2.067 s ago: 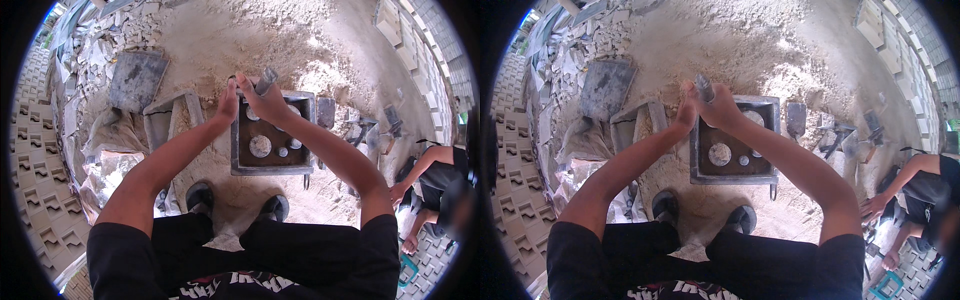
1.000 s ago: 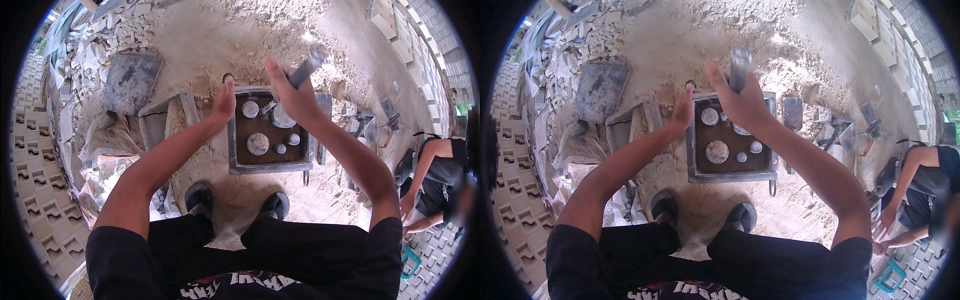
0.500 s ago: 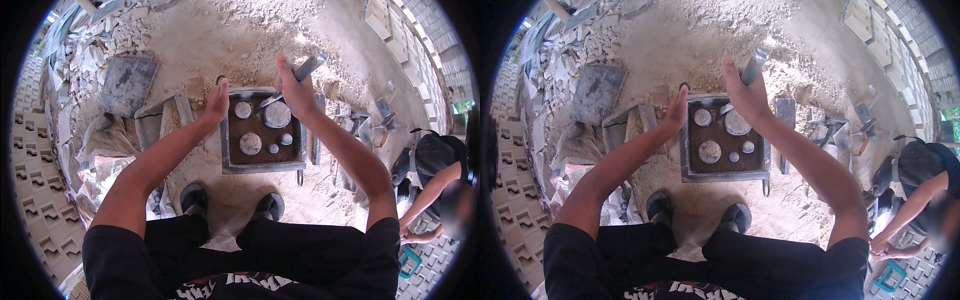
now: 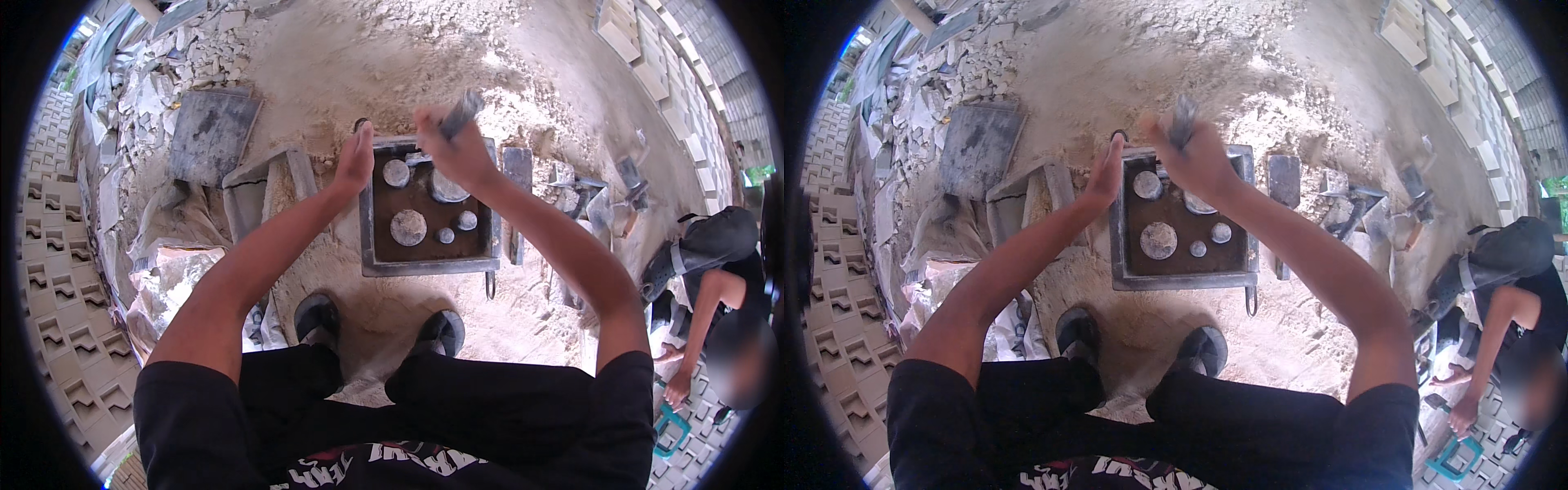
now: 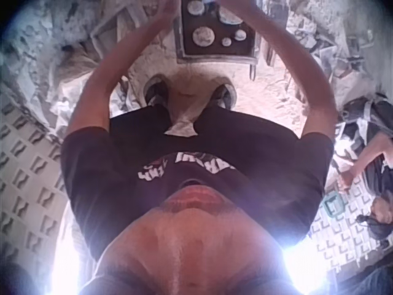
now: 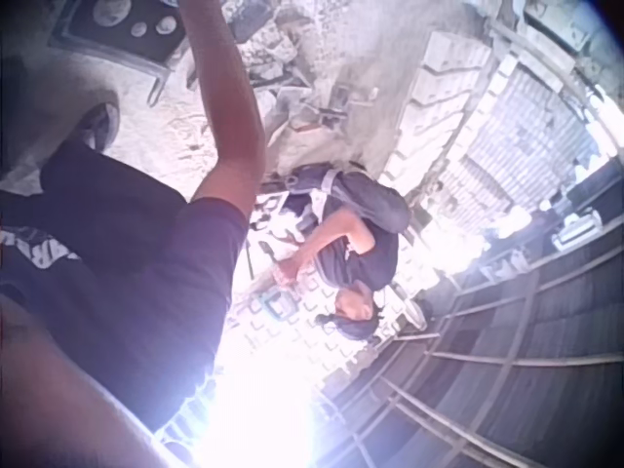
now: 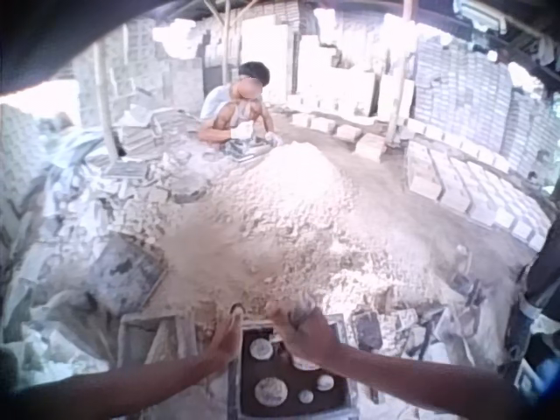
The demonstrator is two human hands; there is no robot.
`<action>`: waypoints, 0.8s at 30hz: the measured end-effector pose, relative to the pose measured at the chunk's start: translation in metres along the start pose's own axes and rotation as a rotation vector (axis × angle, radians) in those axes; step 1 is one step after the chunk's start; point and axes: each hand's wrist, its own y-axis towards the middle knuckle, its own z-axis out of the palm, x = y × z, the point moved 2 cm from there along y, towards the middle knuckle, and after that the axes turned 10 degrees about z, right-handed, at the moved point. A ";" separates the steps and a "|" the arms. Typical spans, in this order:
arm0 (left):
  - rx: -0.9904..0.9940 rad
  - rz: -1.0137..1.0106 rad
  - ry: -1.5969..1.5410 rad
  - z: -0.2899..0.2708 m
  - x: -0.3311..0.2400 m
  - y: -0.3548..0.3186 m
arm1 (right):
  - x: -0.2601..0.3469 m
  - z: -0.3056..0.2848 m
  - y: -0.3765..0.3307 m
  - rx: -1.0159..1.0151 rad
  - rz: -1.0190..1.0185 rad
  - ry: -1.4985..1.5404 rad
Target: The person fills a metal mold with powder, uses a trowel to scrape and level the surface, and then uses a cylindrical tool to tamp down the material inside the circular sections of the mold.
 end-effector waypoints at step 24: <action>0.015 0.056 0.050 0.004 -0.013 -0.003 | 0.020 -0.042 -0.024 -0.250 -0.050 0.059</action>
